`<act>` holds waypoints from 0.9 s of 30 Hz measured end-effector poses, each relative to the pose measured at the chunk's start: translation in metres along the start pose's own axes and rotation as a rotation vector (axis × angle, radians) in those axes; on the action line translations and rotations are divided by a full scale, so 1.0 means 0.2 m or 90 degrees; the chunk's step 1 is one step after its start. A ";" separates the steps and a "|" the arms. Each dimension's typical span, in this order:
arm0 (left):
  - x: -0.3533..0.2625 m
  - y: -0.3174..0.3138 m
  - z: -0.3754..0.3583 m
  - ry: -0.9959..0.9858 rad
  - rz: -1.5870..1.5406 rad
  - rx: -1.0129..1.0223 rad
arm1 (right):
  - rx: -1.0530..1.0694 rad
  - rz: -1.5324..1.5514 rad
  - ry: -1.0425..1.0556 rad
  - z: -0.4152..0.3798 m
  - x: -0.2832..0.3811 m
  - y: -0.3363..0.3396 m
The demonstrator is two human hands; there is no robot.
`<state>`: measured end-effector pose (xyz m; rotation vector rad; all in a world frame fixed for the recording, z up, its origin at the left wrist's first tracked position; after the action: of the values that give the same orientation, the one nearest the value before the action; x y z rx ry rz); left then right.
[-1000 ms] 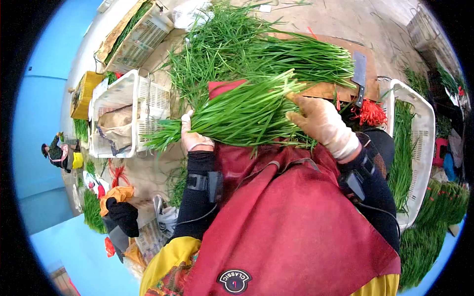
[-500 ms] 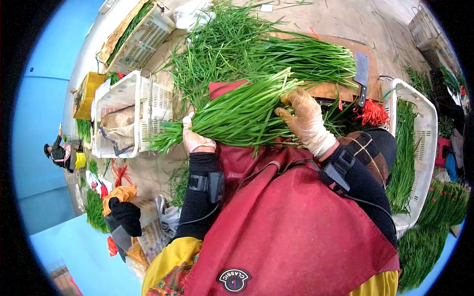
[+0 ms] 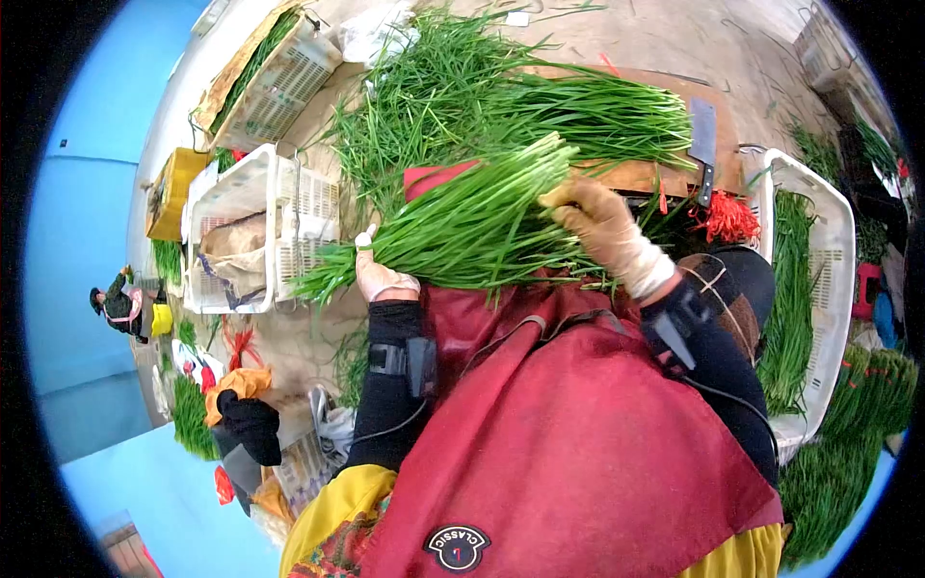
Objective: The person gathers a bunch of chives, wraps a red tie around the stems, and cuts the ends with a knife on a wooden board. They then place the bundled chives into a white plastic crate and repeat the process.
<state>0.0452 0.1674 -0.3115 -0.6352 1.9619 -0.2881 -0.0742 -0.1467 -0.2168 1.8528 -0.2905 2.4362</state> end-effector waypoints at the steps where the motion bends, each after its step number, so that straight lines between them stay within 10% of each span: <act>1: 0.00 0.00 0.01 -0.007 -0.002 0.017 | -0.016 0.011 -0.064 -0.02 -0.04 0.08; 6: 0.00 0.03 0.04 -0.017 0.005 0.007 | -0.237 0.284 -0.132 -0.10 0.08 0.53; 10: 0.00 -0.03 0.01 -0.004 0.033 -0.005 | 0.087 -0.349 0.081 -0.03 0.33 0.22; 14: 0.00 -0.07 -0.03 0.015 0.045 -0.016 | 0.103 -0.535 -0.029 0.01 0.17 0.02; 27: 0.00 -0.03 -0.01 0.001 0.063 -0.006 | 0.012 -0.209 -0.011 0.06 0.05 -0.05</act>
<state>0.0451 0.1624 -0.3070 -0.5418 1.9900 -0.2172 -0.0637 -0.1400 -0.2032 1.7650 0.0353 2.2084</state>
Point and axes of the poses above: each hand's wrist, its own z-axis towards the middle knuckle, its own y-axis out of the back of the hand, x = y × z, the point moved 9 cm from there along z, towards the middle knuckle, and after that the axes turned 14 degrees about z, right-handed, at the moved point
